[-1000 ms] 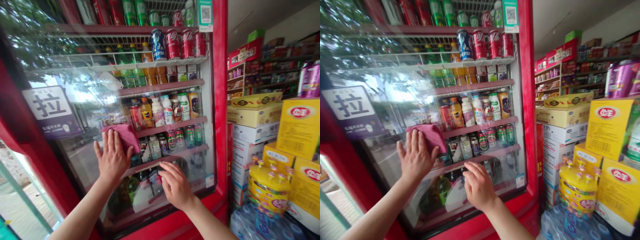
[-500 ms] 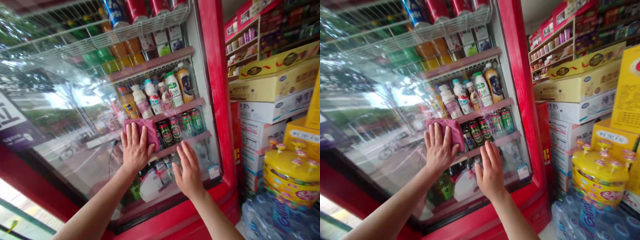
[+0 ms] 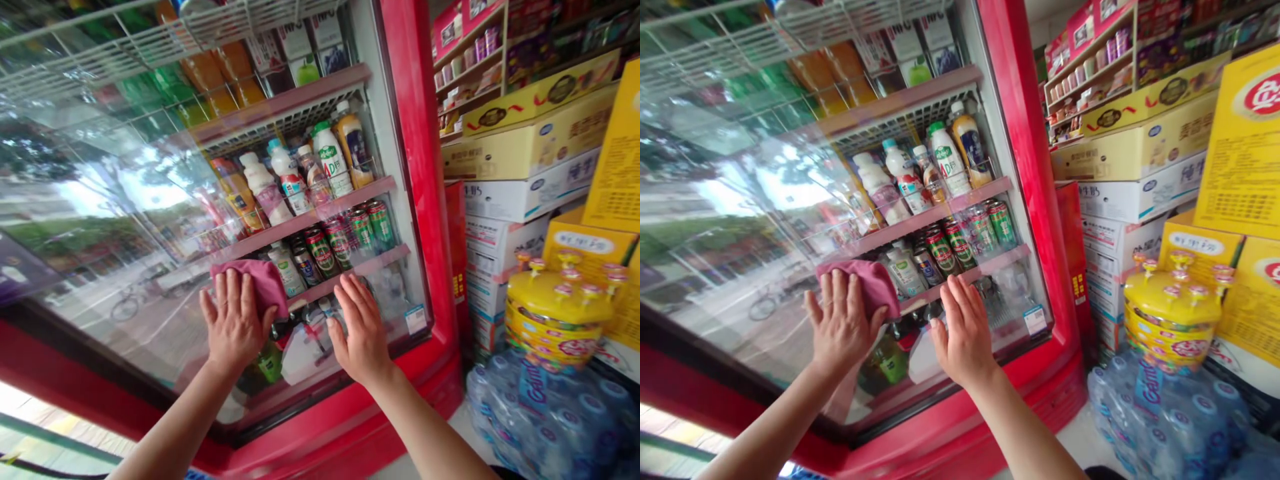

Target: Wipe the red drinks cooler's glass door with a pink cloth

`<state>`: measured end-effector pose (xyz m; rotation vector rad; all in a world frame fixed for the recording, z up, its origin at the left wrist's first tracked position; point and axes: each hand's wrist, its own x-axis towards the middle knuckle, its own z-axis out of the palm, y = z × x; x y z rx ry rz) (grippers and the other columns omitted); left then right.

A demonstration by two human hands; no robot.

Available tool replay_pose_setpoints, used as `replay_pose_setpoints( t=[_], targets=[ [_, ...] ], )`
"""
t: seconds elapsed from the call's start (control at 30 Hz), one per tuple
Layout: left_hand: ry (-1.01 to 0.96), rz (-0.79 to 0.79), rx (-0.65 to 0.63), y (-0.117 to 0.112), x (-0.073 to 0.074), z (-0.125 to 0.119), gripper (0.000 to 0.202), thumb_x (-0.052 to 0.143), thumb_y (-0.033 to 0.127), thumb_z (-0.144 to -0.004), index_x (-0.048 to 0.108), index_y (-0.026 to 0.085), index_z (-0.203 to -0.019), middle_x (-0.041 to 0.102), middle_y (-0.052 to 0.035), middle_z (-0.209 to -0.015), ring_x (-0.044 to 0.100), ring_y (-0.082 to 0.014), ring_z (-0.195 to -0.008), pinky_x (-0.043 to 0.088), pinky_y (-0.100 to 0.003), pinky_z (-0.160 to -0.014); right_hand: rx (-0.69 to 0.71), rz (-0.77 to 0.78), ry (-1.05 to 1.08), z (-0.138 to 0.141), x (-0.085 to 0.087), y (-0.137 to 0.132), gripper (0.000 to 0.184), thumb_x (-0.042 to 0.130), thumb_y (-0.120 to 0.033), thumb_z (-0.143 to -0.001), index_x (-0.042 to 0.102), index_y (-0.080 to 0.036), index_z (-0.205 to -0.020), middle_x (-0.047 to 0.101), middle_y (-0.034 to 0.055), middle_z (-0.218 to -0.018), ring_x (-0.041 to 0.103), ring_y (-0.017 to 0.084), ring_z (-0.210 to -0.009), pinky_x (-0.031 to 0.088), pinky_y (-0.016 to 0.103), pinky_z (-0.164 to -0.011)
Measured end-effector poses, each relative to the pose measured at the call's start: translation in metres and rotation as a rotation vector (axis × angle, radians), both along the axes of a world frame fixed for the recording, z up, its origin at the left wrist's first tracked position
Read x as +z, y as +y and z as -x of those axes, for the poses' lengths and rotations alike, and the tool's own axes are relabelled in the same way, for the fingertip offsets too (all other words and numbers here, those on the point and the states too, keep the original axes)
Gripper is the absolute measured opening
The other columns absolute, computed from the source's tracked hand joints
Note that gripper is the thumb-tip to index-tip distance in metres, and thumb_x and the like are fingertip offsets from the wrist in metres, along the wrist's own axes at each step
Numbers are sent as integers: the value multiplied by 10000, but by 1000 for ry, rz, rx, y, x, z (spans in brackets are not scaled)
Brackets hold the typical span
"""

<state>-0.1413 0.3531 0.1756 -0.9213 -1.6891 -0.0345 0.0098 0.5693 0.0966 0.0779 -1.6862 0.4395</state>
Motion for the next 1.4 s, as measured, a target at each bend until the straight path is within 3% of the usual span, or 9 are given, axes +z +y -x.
replay_pose_setpoints(
  t=[0.1, 0.2, 0.3, 0.53, 0.67, 0.8, 1.13, 1.27, 1.4],
  targets=[
    [-40, -35, 37, -39, -7, -1, 918, 527, 536, -1095, 191, 10, -1768, 203, -328, -1766, 131, -462, -1690, 100, -700, -1341, 35, -8, -29, 1, -4, -8, 542, 568, -229, -1074, 491, -49, -1579, 491, 221, -1661, 411, 341, -1607, 420, 572, -1290],
    [-55, 10, -17, -45, -8, 2, 922, 552, 445, -1085, 144, -32, -1760, 116, -351, -1775, 54, -468, -1698, 152, -679, -1343, 67, -17, -56, 4, -6, -17, 535, 550, -247, -1086, 485, -51, -1580, 483, 220, -1669, 401, 339, -1614, 408, 573, -1297],
    [-58, 6, -39, -22, -9, 7, 902, 583, 414, -1072, 192, -38, -1749, 88, -348, -1781, 8, -455, -1703, 128, -665, -1349, 87, -12, -57, 7, -6, -23, 532, 552, -255, -1087, 491, -48, -1573, 490, 220, -1663, 407, 341, -1610, 414, 566, -1295],
    [6, 57, -62, 77, -15, -7, 764, 561, 510, -1083, 429, 61, -1687, 120, -237, -1814, -10, -345, -1726, 83, -558, -1383, 72, 5, 2, 10, 2, -12, 535, 585, -232, -1075, 504, -43, -1569, 508, 221, -1646, 438, 351, -1588, 438, 562, -1287],
    [6, 39, -95, 96, -18, -14, 758, 592, 508, -1073, 426, 119, -1701, 156, -197, -1815, 42, -327, -1728, 132, -553, -1382, 41, 4, 10, 9, 4, -2, 561, 590, -242, -1075, 490, -49, -1592, 510, 226, -1642, 447, 361, -1584, 441, 578, -1282],
    [2, 70, -76, 60, -31, -5, 773, 588, 517, -1073, 418, 97, -1699, 224, -215, -1796, 83, -328, -1725, 138, -551, -1384, 31, -16, -3, 8, 1, -1, 566, 593, -248, -1074, 488, -56, -1596, 505, 230, -1647, 452, 367, -1582, 448, 584, -1274],
    [9, -91, 5, -102, -60, 42, 928, 553, 543, -1081, 256, -57, -1725, 187, -387, -1741, 44, -413, -1713, 101, -610, -1359, 88, -54, -41, 11, -4, -21, 539, 595, -223, -1067, 507, -56, -1572, 530, 227, -1625, 465, 361, -1572, 453, 579, -1268],
    [-32, -161, 24, -106, -62, 42, 939, 533, 553, -1086, 219, -44, -1740, 152, -383, -1753, 13, -411, -1715, 79, -630, -1353, 108, -58, -45, 13, -6, -26, 533, 592, -231, -1071, 510, -58, -1568, 533, 225, -1623, 469, 356, -1569, 442, 570, -1278],
    [-73, -237, 48, -64, -63, 31, 994, 501, 614, -1086, 150, -28, -1759, 74, -364, -1775, -40, -426, -1711, 69, -664, -1345, 114, -56, -39, 16, -7, -29, 533, 601, -231, -1069, 511, -72, -1569, 541, 222, -1616, 470, 353, -1570, 451, 568, -1273]
  ],
)
